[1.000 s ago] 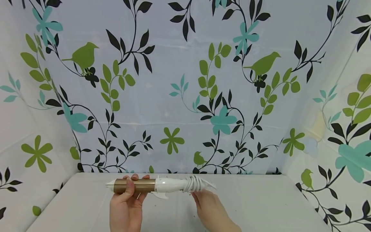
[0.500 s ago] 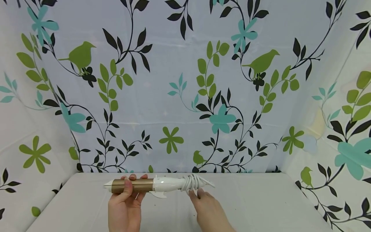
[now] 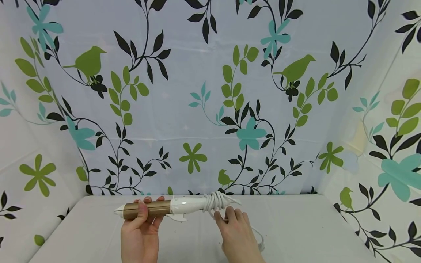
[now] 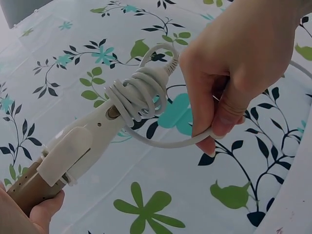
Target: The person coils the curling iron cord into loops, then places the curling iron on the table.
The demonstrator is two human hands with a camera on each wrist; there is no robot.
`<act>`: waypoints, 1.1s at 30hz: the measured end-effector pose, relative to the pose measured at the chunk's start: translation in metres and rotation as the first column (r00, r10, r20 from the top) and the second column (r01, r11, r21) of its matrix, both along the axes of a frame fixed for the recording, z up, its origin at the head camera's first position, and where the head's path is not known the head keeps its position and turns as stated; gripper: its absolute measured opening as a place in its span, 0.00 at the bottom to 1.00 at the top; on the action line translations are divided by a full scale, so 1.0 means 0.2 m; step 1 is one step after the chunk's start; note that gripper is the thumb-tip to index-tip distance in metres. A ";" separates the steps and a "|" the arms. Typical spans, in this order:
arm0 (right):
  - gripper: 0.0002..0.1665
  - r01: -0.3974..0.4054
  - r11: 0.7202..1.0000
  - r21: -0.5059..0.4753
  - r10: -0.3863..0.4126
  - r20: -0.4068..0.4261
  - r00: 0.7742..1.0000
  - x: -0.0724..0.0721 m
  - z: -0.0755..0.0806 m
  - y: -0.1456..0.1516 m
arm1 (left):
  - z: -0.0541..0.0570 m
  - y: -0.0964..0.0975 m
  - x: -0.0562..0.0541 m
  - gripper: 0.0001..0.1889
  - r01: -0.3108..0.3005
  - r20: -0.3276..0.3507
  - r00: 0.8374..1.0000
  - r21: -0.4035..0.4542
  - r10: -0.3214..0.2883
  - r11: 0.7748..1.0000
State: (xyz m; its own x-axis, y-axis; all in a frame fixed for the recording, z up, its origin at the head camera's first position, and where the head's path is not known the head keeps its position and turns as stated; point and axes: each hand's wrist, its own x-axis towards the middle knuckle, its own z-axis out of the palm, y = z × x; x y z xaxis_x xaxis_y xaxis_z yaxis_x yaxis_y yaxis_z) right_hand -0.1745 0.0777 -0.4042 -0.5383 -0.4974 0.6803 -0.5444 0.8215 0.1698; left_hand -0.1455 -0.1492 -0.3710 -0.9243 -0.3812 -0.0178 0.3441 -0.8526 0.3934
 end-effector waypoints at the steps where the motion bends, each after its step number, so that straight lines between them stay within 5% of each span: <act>1: 0.33 -0.007 1.000 -0.007 0.007 -0.017 1.000 0.00 0.00 0.00 | 0.00 0.00 0.00 0.04 -0.001 0.004 1.000 0.003 0.001 1.000; 13: 0.13 -0.149 0.989 -0.020 0.143 -0.171 0.975 -0.01 0.03 0.01 | 0.01 0.00 -0.01 0.09 -0.019 0.027 0.999 -0.013 0.019 1.000; 22: 0.24 -0.243 0.969 -0.046 0.235 -0.141 0.962 0.02 0.07 0.00 | 0.01 0.00 -0.01 0.10 -0.030 0.045 0.998 -0.037 0.032 0.999; 33: 0.24 -0.390 0.920 -0.029 0.374 -0.227 0.899 0.02 0.08 -0.02 | 0.02 0.00 -0.01 0.11 -0.030 0.078 0.996 -0.061 0.035 0.998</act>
